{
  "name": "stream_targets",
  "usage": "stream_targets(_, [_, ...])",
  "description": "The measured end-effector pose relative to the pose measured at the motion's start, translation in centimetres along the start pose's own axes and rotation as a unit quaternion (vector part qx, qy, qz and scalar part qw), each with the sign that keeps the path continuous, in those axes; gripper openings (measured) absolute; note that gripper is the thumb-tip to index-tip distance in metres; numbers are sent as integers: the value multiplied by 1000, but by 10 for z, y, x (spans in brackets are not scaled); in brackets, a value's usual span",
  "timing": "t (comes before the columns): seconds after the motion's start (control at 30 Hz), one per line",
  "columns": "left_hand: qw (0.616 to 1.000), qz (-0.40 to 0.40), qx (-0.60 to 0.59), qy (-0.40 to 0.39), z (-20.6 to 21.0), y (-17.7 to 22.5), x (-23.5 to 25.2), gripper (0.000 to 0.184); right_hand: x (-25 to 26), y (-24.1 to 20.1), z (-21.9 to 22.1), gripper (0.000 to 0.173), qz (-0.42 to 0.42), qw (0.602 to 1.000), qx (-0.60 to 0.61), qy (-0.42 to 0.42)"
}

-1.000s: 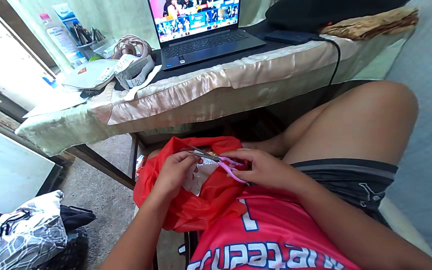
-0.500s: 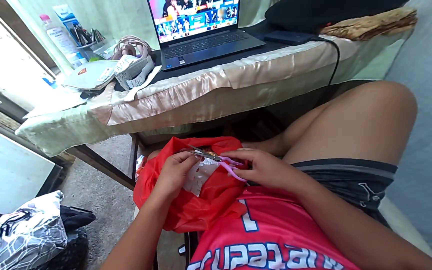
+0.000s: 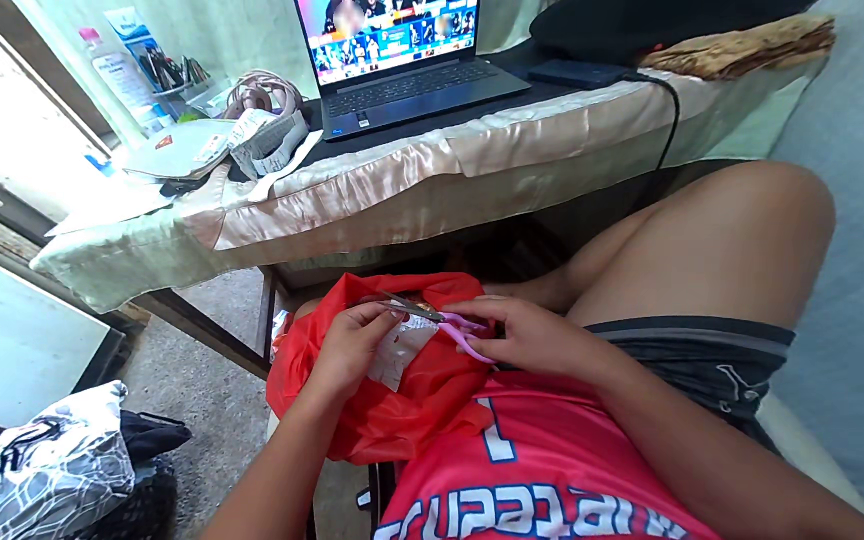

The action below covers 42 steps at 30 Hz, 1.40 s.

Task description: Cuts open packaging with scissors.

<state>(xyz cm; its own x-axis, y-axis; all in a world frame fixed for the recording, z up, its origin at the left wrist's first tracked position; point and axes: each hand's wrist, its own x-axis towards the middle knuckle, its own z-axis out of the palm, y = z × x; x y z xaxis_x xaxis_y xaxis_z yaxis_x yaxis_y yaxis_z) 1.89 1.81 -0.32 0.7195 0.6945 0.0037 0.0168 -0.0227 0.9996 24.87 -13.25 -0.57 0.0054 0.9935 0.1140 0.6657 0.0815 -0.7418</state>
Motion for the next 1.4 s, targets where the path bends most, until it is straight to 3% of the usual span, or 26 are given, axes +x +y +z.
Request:
stream_targets(0.2, [1000, 4, 14, -2, -2, -1, 0, 18, 0, -1, 0, 51, -4, 1000, -12, -3])
stream_targets(0.53, [1000, 17, 17, -7, -1, 1, -1, 19, 1, 3, -1, 35, 12, 1000, 1, 20])
stream_targets(0.77, [999, 15, 28, -1, -1, 0, -1, 18, 1, -1, -1, 50, -14, 1000, -7, 2])
stream_targets(1.23, [999, 17, 34, -6, -1, 2, -1, 20, 1, 4, 0, 35, 4, 1000, -7, 24])
stream_targets(1.4, [999, 12, 38, -3, 0, 1, -1, 18, -1, 1, -2, 46, -2, 1000, -10, 0])
